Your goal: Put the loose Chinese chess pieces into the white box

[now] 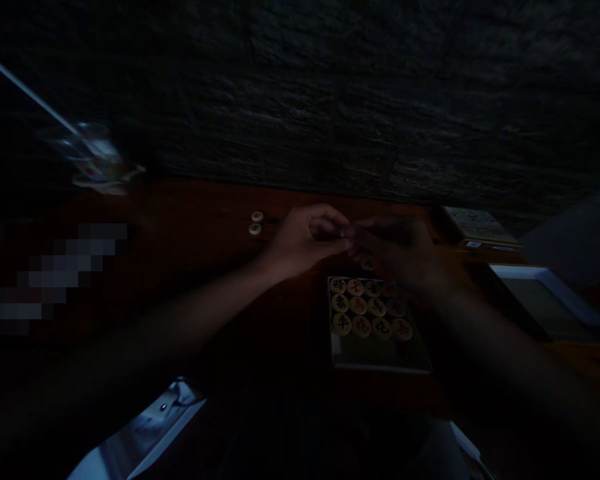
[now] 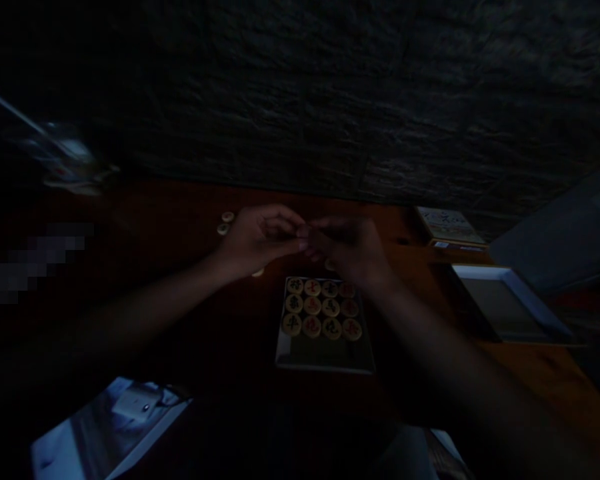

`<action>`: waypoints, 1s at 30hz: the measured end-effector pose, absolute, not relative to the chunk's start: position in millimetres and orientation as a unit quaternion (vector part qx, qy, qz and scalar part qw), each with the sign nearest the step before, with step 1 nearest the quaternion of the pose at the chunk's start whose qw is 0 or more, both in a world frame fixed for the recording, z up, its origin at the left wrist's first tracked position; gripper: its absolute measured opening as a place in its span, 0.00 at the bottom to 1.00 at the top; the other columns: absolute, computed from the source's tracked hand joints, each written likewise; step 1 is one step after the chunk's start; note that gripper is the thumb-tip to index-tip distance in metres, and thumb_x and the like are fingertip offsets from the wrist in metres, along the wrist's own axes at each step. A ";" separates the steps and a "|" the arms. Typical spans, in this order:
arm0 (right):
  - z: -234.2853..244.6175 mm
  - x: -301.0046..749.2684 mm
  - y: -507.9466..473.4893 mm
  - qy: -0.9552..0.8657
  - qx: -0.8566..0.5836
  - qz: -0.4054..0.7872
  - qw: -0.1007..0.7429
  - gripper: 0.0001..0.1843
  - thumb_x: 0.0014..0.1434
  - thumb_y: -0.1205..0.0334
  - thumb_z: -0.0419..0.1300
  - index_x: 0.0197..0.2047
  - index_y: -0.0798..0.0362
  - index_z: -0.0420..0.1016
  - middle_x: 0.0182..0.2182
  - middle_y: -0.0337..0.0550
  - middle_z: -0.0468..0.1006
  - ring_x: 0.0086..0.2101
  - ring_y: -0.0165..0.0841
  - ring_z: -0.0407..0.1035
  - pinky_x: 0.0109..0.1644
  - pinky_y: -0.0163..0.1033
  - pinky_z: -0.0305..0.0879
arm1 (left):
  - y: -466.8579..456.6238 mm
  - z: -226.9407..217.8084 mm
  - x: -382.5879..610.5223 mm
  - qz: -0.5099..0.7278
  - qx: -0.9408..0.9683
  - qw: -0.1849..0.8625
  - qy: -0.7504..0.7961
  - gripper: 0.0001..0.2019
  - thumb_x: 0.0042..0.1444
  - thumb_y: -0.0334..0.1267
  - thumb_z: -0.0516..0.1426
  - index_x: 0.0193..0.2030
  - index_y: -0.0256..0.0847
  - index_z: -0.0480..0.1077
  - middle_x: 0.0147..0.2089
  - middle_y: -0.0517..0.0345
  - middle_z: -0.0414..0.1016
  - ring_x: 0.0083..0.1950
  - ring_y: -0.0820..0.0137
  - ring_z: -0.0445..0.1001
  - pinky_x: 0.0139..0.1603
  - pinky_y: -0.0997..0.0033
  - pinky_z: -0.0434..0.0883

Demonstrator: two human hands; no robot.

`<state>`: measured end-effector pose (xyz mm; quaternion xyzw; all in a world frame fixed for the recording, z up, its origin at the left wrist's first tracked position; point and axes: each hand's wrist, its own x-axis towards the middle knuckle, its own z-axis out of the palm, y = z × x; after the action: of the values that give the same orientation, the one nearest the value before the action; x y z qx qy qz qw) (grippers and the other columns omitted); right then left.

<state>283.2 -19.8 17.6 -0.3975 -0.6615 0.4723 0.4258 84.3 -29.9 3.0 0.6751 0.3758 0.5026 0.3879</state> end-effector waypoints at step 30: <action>17.5 282.4 -17.6 -0.650 -0.379 0.501 0.426 0.21 0.55 0.42 0.76 0.36 0.53 0.88 0.31 0.45 0.87 0.29 0.31 0.79 0.34 0.34 0.76 | -35.0 8.3 87.3 0.521 0.620 0.420 0.408 0.08 0.56 0.39 0.71 0.42 0.40 0.83 0.40 0.53 0.88 0.40 0.66 0.86 0.45 0.66 0.82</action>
<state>282.4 -17.6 17.5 -0.3792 -0.6504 0.5014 0.4263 87.3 -35.0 8.3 0.6204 0.4080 0.5214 0.4205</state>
